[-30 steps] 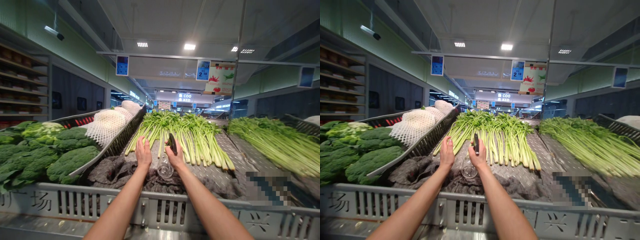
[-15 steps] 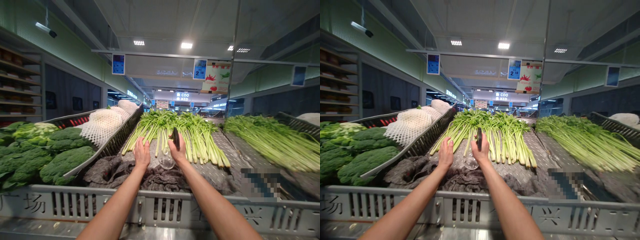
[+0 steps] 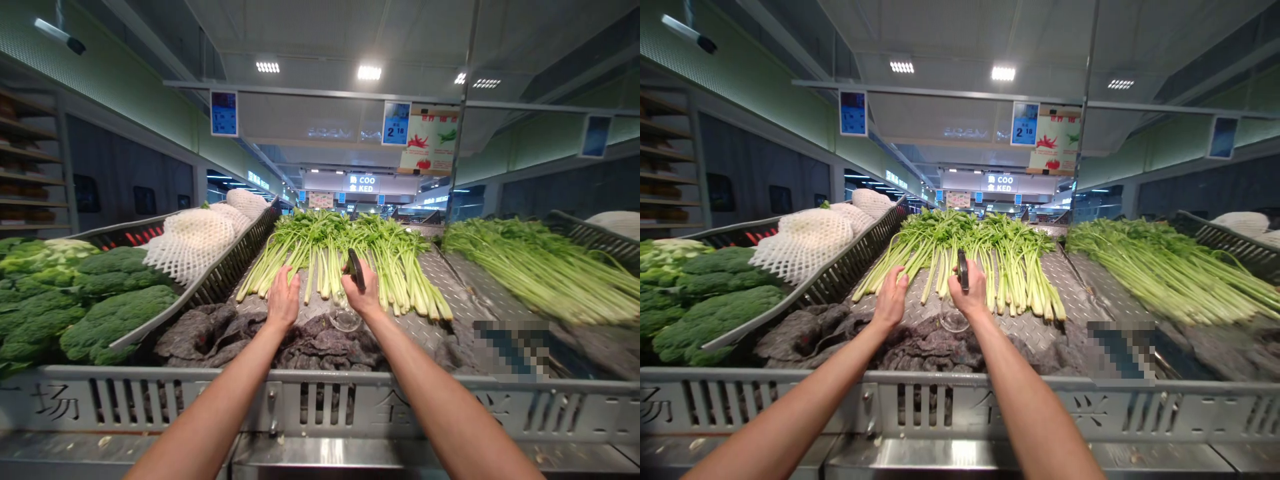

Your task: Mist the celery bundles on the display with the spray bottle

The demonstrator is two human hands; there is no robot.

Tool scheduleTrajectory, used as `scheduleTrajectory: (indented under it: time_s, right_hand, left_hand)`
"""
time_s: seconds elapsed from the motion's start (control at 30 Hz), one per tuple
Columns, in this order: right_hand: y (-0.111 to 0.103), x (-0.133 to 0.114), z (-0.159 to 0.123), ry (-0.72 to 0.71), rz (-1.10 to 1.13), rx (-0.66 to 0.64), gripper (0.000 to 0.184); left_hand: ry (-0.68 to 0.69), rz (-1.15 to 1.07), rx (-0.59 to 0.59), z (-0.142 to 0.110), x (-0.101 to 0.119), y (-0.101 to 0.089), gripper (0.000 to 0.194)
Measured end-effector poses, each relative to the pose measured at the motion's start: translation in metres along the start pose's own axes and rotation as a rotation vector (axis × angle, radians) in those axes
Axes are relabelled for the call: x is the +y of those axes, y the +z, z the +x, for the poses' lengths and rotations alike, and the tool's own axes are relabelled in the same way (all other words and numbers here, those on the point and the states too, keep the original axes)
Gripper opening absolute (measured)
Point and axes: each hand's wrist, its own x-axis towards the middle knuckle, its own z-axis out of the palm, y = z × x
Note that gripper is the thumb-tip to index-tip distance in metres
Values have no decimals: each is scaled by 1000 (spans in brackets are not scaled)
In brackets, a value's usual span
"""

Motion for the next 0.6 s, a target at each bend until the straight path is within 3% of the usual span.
scheduleTrajectory:
  time_s: [0.1, 0.3, 0.5, 0.6]
  right_hand:
    - [-2, 0, -1, -17, -40, 55, 23]
    - [-9, 7, 0, 100, -56, 170, 27]
    - [-14, 10, 1, 168, -13, 113, 22]
    - [-15, 12, 1, 181, -4, 55, 20]
  left_hand:
    - [8, 0, -13, -1, 1, 0, 44]
    - [40, -2, -18, -2, -1, 3, 43]
    - [34, 16, -45, -2, -1, 2, 44]
    - [-19, 28, -147, -3, -1, 2, 44]
